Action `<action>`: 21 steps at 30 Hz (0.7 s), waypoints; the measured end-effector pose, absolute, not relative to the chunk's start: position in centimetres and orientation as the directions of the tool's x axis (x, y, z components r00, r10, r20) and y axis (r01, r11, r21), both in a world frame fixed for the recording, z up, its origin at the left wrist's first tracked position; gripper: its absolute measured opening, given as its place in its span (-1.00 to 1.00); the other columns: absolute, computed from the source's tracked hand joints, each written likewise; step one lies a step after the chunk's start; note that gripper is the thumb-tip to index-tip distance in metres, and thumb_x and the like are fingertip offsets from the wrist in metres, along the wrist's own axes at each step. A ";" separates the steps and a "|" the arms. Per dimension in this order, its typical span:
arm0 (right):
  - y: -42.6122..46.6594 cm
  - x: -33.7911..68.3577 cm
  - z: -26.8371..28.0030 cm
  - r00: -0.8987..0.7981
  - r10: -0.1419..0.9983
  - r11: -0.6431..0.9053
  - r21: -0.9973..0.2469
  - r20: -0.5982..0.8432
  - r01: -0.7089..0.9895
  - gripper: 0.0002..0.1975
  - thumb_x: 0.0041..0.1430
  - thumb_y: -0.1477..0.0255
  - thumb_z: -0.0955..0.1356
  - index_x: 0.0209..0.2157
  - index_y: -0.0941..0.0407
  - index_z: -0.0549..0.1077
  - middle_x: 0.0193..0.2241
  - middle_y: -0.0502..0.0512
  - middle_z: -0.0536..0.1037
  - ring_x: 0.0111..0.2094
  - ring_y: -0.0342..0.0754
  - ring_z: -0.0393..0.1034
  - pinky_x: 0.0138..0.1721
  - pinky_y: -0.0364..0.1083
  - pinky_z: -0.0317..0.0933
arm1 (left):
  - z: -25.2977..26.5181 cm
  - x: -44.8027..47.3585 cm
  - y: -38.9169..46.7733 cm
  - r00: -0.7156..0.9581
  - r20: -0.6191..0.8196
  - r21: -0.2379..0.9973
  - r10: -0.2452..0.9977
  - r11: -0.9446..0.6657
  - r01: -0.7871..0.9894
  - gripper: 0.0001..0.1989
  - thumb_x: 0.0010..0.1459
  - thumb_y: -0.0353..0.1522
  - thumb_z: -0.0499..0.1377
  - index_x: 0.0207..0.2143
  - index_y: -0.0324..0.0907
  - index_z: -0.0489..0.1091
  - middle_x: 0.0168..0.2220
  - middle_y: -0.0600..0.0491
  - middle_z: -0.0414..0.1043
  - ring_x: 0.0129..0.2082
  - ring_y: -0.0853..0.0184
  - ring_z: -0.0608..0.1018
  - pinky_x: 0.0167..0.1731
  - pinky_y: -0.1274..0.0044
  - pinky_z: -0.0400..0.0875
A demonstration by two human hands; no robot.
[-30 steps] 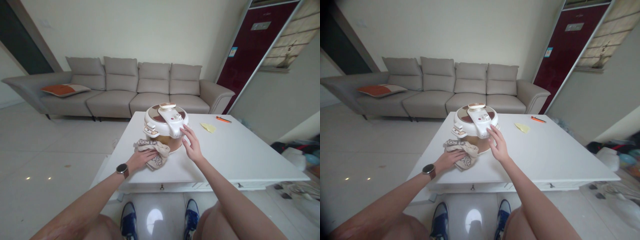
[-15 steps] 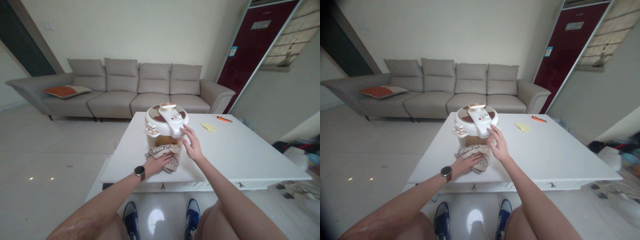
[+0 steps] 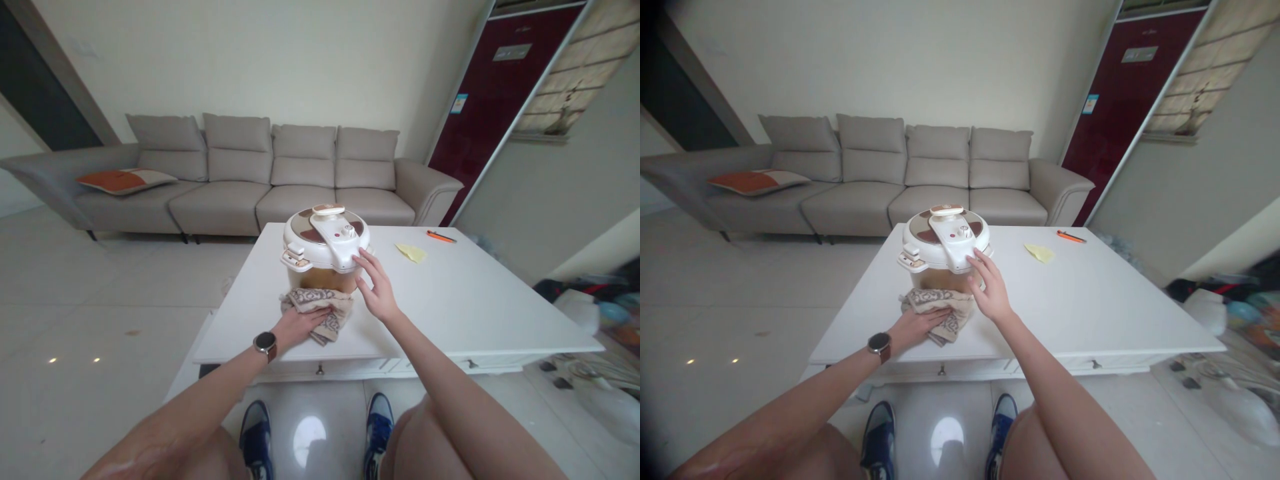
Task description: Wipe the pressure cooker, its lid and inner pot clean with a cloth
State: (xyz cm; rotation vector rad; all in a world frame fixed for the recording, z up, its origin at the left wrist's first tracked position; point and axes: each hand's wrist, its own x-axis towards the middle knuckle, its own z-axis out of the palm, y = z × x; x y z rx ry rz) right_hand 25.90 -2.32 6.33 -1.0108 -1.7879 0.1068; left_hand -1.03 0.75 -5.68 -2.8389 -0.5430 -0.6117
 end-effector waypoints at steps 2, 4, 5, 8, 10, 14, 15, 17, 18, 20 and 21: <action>-2.3 26.0 6.3 -0.111 0.677 0.637 -0.504 0.727 0.584 -0.56 0.42 0.24 0.28 0.27 -0.03 0.41 0.35 0.21 0.32 0.35 0.19 0.23 0.36 0.28 0.12 | -5.6 -2.3 1.0 0.858 0.391 -0.081 0.332 -0.917 0.391 -0.48 0.30 -0.59 0.05 0.28 -0.22 0.34 0.29 -0.05 0.42 0.30 0.25 0.44 0.38 0.34 0.22; -2.3 26.1 6.3 -0.113 0.680 0.636 -0.507 0.724 0.581 -0.55 0.42 0.24 0.29 0.27 -0.04 0.41 0.35 0.20 0.32 0.35 0.19 0.23 0.36 0.28 0.12 | -5.5 -3.5 1.2 0.863 0.368 -0.059 0.345 -0.918 0.392 -0.49 0.31 -0.56 0.07 0.28 -0.19 0.35 0.28 -0.06 0.43 0.30 0.27 0.44 0.37 0.35 0.23; -2.4 26.2 6.3 -0.115 0.681 0.638 -0.509 0.723 0.578 -0.55 0.42 0.24 0.29 0.28 -0.05 0.41 0.35 0.19 0.32 0.35 0.19 0.23 0.36 0.28 0.12 | -5.5 -4.1 1.4 0.863 0.367 -0.051 0.346 -0.919 0.391 -0.49 0.31 -0.56 0.07 0.28 -0.18 0.36 0.27 -0.06 0.45 0.30 0.27 0.45 0.36 0.35 0.25; -2.5 26.3 6.3 -0.121 0.683 0.640 -0.511 0.720 0.574 -0.56 0.42 0.26 0.29 0.28 -0.06 0.41 0.36 0.17 0.31 0.35 0.18 0.23 0.36 0.27 0.13 | -5.4 -5.7 1.9 0.854 0.378 -0.045 0.359 -0.914 0.404 -0.52 0.28 -0.54 0.11 0.24 -0.17 0.42 0.21 -0.07 0.51 0.25 0.25 0.49 0.31 0.33 0.31; -2.6 26.4 6.3 -0.125 0.686 0.639 -0.512 0.717 0.574 -0.56 0.41 0.28 0.29 0.28 -0.06 0.41 0.36 0.17 0.31 0.35 0.18 0.24 0.36 0.27 0.13 | -5.3 -6.3 2.1 0.844 0.377 -0.050 0.381 -0.902 0.429 -0.53 0.26 -0.53 0.15 0.20 -0.16 0.46 0.18 -0.07 0.54 0.21 0.22 0.52 0.26 0.33 0.33; -2.7 26.5 6.2 -0.137 0.688 0.640 -0.508 0.713 0.577 -0.56 0.41 0.29 0.29 0.27 -0.06 0.41 0.36 0.17 0.31 0.35 0.18 0.24 0.36 0.27 0.13 | -5.3 -6.6 2.0 0.829 0.367 -0.048 0.423 -0.881 0.471 -0.54 0.24 -0.49 0.19 0.19 -0.16 0.47 0.18 -0.08 0.54 0.20 0.17 0.53 0.22 0.31 0.34; -2.7 26.6 6.1 -0.140 0.687 0.641 -0.505 0.713 0.578 -0.56 0.41 0.30 0.30 0.27 -0.06 0.41 0.37 0.17 0.31 0.35 0.17 0.24 0.36 0.27 0.13 | -5.4 -6.5 1.8 0.826 0.372 -0.039 0.424 -0.882 0.471 -0.53 0.24 -0.49 0.19 0.20 -0.16 0.47 0.19 -0.08 0.53 0.22 0.17 0.51 0.23 0.30 0.33; -2.7 26.6 6.1 -0.142 0.686 0.643 -0.503 0.714 0.578 -0.56 0.40 0.31 0.30 0.27 -0.06 0.41 0.36 0.17 0.31 0.35 0.17 0.24 0.37 0.26 0.12 | -5.7 -5.9 1.4 0.824 0.383 -0.018 0.417 -0.889 0.458 -0.49 0.21 -0.53 0.16 0.22 -0.17 0.44 0.21 -0.09 0.51 0.26 0.18 0.48 0.27 0.31 0.30; -2.7 26.6 6.0 -0.141 0.686 0.642 -0.503 0.714 0.578 -0.56 0.40 0.32 0.30 0.27 -0.06 0.41 0.36 0.17 0.31 0.35 0.17 0.24 0.37 0.26 0.12 | -5.9 -5.5 1.1 0.825 0.387 -0.010 0.413 -0.892 0.451 -0.46 0.20 -0.55 0.15 0.24 -0.18 0.42 0.22 -0.10 0.50 0.28 0.19 0.46 0.29 0.31 0.28; -2.7 26.6 6.0 -0.138 0.689 0.638 -0.505 0.712 0.581 -0.56 0.39 0.33 0.31 0.27 -0.06 0.41 0.36 0.17 0.32 0.35 0.16 0.25 0.37 0.26 0.12 | -6.2 -4.3 0.5 0.827 0.389 0.003 0.407 -0.898 0.440 -0.41 0.18 -0.59 0.11 0.27 -0.18 0.39 0.25 -0.09 0.47 0.32 0.20 0.42 0.32 0.30 0.26; -2.7 26.6 6.0 -0.136 0.689 0.637 -0.506 0.711 0.581 -0.56 0.39 0.33 0.31 0.27 -0.05 0.41 0.36 0.17 0.32 0.34 0.16 0.25 0.36 0.26 0.12 | -6.3 -3.5 0.2 0.829 0.386 0.009 0.405 -0.900 0.436 -0.39 0.18 -0.60 0.10 0.28 -0.19 0.37 0.26 -0.09 0.45 0.34 0.21 0.39 0.33 0.30 0.25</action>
